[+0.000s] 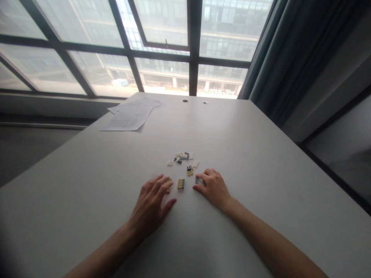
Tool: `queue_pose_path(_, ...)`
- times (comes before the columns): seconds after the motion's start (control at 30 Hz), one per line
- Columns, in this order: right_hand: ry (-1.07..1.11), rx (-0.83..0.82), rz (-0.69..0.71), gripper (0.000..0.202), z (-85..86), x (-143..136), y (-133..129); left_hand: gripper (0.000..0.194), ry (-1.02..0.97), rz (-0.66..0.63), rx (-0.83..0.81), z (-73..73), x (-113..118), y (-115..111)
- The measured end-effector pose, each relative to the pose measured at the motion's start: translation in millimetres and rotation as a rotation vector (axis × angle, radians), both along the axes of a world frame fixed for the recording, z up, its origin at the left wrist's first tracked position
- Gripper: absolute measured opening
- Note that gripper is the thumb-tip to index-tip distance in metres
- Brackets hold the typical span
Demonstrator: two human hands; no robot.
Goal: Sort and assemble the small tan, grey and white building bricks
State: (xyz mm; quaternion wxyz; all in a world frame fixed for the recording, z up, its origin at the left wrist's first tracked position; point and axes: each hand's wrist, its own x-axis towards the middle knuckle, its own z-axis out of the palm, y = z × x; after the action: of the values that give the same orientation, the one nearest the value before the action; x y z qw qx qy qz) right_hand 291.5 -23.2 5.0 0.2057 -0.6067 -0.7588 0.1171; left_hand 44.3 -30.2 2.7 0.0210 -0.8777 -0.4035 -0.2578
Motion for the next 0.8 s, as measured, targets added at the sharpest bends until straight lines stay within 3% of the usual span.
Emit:
queue_pose_path(0.17,0.000,0.000,-0.014,0.033,-2.4,5.4,4.8,0.030,-0.128,0.107,-0.013,-2.3,-3.7,4.1)
queue_pose_path(0.4,0.018,0.031,-0.027,0.036,-0.7,5.3,9.2,0.030,-0.150,0.112,-0.020,-0.9,-3.5,3.7)
queue_pose_path(0.63,0.100,0.013,0.066,0.020,0.5,1.3,14.5,0.028,-0.158,0.115,-0.026,-0.6,-3.1,3.2)
queue_pose_path(0.8,0.062,0.019,0.021,0.018,2.1,-1.0,24.8,0.026,-0.153,0.114,-0.025,-0.4,-3.0,3.0)
